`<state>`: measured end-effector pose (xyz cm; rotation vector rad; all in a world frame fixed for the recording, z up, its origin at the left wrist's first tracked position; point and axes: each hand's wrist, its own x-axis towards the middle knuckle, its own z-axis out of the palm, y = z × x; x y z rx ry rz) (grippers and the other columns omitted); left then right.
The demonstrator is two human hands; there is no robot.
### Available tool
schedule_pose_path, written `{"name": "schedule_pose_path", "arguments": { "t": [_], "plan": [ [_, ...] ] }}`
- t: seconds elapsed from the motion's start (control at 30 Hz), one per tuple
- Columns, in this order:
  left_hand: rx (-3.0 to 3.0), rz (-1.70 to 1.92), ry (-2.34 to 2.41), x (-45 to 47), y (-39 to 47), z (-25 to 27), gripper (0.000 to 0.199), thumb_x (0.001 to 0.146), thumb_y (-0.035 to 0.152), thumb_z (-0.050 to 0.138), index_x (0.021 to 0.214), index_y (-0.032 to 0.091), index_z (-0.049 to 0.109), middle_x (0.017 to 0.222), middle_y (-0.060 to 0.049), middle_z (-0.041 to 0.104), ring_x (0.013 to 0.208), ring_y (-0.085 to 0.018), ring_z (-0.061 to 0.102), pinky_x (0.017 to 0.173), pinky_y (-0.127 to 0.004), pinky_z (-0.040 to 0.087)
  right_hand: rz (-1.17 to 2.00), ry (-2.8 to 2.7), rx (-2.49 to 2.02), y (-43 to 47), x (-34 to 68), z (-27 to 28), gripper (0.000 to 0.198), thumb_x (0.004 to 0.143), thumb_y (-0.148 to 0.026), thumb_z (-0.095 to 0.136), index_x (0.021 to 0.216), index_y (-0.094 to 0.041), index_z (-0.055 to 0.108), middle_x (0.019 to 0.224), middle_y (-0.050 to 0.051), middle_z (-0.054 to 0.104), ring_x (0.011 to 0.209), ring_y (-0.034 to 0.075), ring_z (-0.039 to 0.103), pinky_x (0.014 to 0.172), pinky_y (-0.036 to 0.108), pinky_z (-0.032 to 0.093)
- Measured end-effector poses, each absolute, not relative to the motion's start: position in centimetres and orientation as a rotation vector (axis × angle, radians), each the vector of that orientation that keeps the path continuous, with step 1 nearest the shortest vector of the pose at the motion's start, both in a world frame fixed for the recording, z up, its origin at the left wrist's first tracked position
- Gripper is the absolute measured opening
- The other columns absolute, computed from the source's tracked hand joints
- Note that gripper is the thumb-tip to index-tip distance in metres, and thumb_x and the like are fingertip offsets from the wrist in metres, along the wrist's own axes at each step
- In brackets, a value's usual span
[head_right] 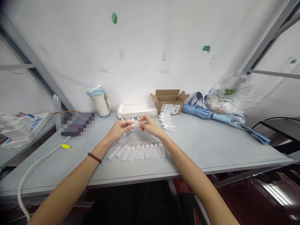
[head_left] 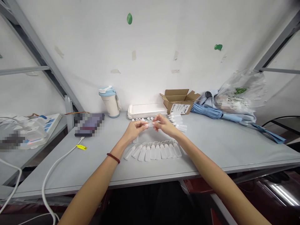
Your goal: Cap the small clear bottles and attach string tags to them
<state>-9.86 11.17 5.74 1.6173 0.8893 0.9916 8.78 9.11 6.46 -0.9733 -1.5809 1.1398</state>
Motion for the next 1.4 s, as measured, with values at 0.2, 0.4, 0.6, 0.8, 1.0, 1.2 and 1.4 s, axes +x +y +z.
{"name": "schedule_pose_path", "arguments": {
  "t": [0.2,0.4,0.6,0.8,1.0,1.2,1.4],
  "plan": [
    [1.626,1.021,0.888,-9.87,11.12,5.88,0.037,0.061,0.041,0.075,0.087,0.015,0.072,0.086,-0.007,0.071,0.082,-0.02,0.06,0.075,-0.03,0.045,1.19,-1.527,-0.936,8.95,8.8,6.77,0.026,0.074,-0.034,0.064,0.079,-0.02,0.042,0.072,-0.004,0.055,0.056,0.01,0.055,0.057,0.028,0.044],
    [1.519,1.048,0.951,-9.49,10.87,6.01,0.038,0.058,0.04,0.077,0.085,0.014,0.071,0.081,-0.006,0.07,0.076,-0.017,0.059,0.073,-0.03,0.046,1.168,-1.485,-0.973,8.86,8.66,6.98,0.03,0.071,-0.035,0.068,0.079,-0.019,0.044,0.076,-0.005,0.05,0.056,0.01,0.059,0.055,0.027,0.046],
    [1.562,0.997,0.993,-9.3,10.52,6.05,0.038,0.069,0.05,0.066,0.061,0.013,0.065,0.062,-0.004,0.063,0.057,-0.012,0.051,0.06,-0.026,0.043,1.134,-1.515,-0.974,8.95,8.42,6.93,0.033,0.068,-0.035,0.071,0.084,-0.019,0.046,0.084,-0.003,0.053,0.053,0.008,0.059,0.053,0.027,0.049],
    [1.572,0.993,0.991,-9.17,10.37,6.21,0.039,0.068,0.051,0.066,0.062,0.013,0.064,0.062,-0.003,0.062,0.055,-0.011,0.05,0.056,-0.026,0.042,1.163,-1.53,-0.985,8.85,8.32,6.82,0.025,0.074,-0.035,0.065,0.084,-0.019,0.048,0.082,-0.001,0.055,0.058,0.01,0.063,0.059,0.028,0.052],
    [1.609,1.071,0.961,-9.21,10.5,6.24,0.036,0.062,0.046,0.072,0.078,0.014,0.069,0.071,-0.003,0.065,0.063,-0.014,0.054,0.062,-0.027,0.045,1.164,-1.584,-1.068,8.89,8.33,6.76,0.026,0.08,-0.041,0.058,0.086,-0.018,0.048,0.069,0.0,0.061,0.045,0.01,0.057,0.047,0.024,0.045],
    [1.589,1.096,0.941,-9.3,10.75,6.02,0.035,0.059,0.042,0.076,0.081,0.016,0.071,0.069,-0.001,0.064,0.067,-0.014,0.055,0.065,-0.028,0.046,1.147,-1.609,-1.086,9.0,8.64,6.78,0.029,0.082,-0.046,0.055,0.088,-0.018,0.049,0.059,-0.003,0.059,0.039,0.007,0.045,0.042,0.021,0.036],
    [1.562,1.096,0.932,-9.33,10.69,6.09,0.038,0.059,0.045,0.076,0.081,0.015,0.071,0.074,-0.003,0.067,0.071,-0.016,0.057,0.067,-0.028,0.047,1.177,-1.589,-1.08,9.01,8.74,6.75,0.031,0.08,-0.048,0.055,0.089,-0.018,0.05,0.059,-0.004,0.057,0.041,0.007,0.044,0.043,0.021,0.035]
  ]
}}
